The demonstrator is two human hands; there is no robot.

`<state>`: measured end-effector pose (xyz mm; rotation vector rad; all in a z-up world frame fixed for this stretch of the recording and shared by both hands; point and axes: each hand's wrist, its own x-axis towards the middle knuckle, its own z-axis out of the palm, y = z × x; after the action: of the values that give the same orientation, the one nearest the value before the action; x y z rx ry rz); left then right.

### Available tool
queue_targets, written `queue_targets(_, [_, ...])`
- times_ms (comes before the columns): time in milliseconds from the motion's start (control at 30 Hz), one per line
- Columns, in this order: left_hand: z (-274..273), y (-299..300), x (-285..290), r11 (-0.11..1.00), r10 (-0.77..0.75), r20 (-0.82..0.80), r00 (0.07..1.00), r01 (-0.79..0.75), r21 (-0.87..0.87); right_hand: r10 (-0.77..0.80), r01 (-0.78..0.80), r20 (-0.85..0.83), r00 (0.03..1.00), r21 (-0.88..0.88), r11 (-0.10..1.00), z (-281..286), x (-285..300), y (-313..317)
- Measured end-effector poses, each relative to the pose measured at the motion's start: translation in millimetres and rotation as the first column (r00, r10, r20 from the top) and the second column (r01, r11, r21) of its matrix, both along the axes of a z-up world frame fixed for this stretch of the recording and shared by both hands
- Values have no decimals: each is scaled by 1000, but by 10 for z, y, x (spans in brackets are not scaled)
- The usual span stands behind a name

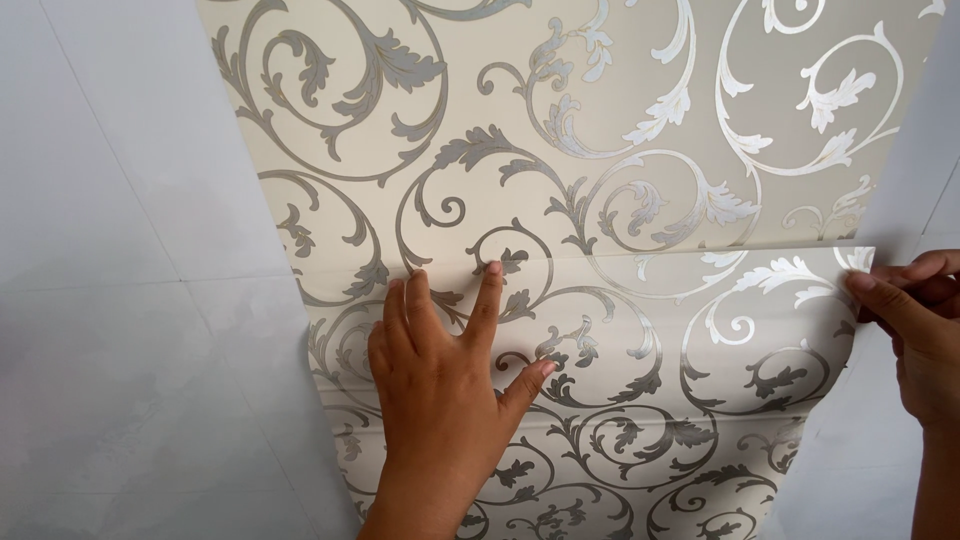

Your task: The person applies patterned wallpaper to a wall and smooths it out using a squeegee tool.

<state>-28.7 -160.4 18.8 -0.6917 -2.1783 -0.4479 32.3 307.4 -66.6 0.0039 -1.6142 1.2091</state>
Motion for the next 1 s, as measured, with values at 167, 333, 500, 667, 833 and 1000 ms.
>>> queue_targets(167, [-5, -1, 8, 1000, 11, -1, 1000, -11, 3, -37, 36, 23, 999, 49, 998, 29, 4, -27])
queue_targets(333, [-1, -9, 7, 1000, 11, -16, 1000, -11, -8, -28, 28, -2, 1000, 31, 999, 28, -25, -29])
queue_targets(500, [-6, -10, -1, 1000, 8, -9, 1000, -8, -12, -18, 18, -21, 1000, 18, 1000, 67, -25, -79])
queue_targets(667, [8, 5, 20, 1000, 21, 13, 1000, -21, -20, 8, -8, -39, 999, -11, 1000, 84, -38, -99])
queue_targets(833, [25, 41, 57, 999, 19, 37, 999, -20, 28, -37, 37, -21, 999, 6, 999, 25, -61, -12])
queue_targets(1000, [3, 49, 52, 999, 4, 14, 1000, -5, 50, -24, 24, -43, 999, 1, 1000, 108, -34, -129])
